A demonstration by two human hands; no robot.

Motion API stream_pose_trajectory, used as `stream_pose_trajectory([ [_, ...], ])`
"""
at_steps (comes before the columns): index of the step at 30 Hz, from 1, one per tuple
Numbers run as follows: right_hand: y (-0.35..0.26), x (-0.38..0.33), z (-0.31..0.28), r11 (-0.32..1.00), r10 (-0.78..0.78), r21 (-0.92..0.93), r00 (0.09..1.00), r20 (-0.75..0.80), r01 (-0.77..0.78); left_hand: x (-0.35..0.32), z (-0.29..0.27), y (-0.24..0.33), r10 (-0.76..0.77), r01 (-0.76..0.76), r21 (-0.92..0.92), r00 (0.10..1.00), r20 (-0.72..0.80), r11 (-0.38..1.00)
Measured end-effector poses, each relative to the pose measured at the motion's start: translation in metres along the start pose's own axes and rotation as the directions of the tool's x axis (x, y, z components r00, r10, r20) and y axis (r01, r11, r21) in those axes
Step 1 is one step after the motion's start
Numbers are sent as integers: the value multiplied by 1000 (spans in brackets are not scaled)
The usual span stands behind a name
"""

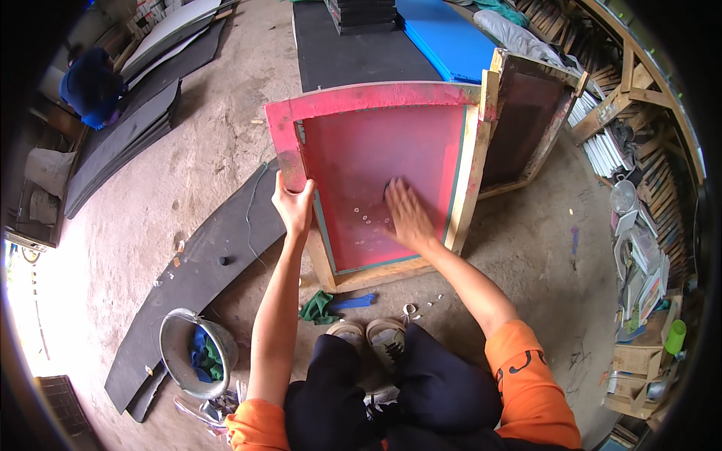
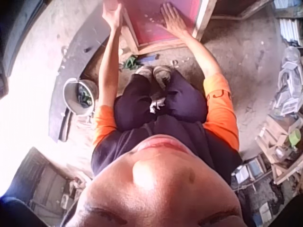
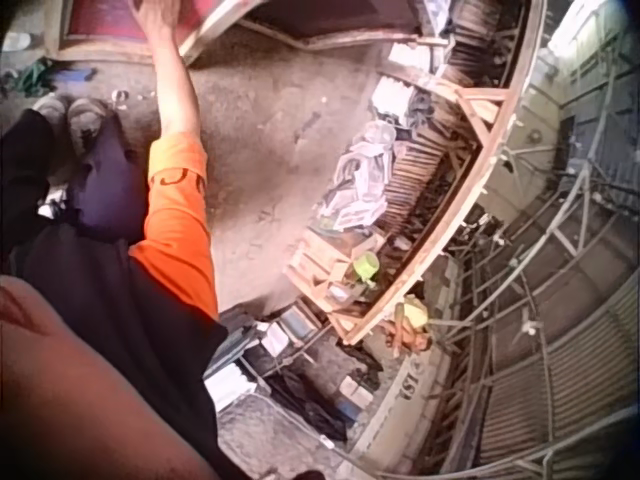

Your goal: The person sits on the floor and wipes a rectangular frame with a green cloth. They repeatedly rub the inner surface and edges, occasionally dip the cloth into a bucket, and flip the frame to clean the other side.

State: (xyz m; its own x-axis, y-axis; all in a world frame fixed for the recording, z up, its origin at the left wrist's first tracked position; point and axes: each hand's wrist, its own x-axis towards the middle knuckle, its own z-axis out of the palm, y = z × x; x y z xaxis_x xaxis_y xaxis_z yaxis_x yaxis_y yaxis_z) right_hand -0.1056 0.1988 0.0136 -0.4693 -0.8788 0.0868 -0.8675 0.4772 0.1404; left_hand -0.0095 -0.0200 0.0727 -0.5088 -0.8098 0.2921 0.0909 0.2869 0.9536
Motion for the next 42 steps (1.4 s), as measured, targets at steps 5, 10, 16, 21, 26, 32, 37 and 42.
stream_pose_trajectory([
  [5, 58, 0, 22, 979, -202, -60, 970, -135, 195, -2, 9, 0, -11, 11, -7, 1000, 22, 1000],
  [10, 19, 37, -13, 955, 249, 266, 847, -469, -133, -1, 1, -4, -70, 70, 17, 997, 33, 997],
  [16, 45, 18, -14, 963, 265, 78, 868, -420, -257, -15, -6, 6, 1, 0, -19, 1000, 22, 1000],
  [21, 9, 8, -8, 994, 88, 82, 950, -298, -66, -12, -9, 3, 16, -14, -67, 999, 30, 998],
  [26, 26, 18, -16, 852, 523, 278, 733, -435, -443, -14, -8, 4, 29, -27, -44, 999, 39, 999],
  [32, -18, 42, -35, 944, 279, 287, 863, -421, -166, -14, -13, -1, 8, -7, -88, 1000, 18, 996],
  [37, 18, 49, -42, 894, 446, 270, 767, -461, -357, -17, -5, 11, 126, -126, -10, 992, -9, 992],
  [42, -44, -7, 10, 868, 448, 349, 861, -242, -354, -13, -6, 2, 59, -60, -22, 998, -6, 998],
])
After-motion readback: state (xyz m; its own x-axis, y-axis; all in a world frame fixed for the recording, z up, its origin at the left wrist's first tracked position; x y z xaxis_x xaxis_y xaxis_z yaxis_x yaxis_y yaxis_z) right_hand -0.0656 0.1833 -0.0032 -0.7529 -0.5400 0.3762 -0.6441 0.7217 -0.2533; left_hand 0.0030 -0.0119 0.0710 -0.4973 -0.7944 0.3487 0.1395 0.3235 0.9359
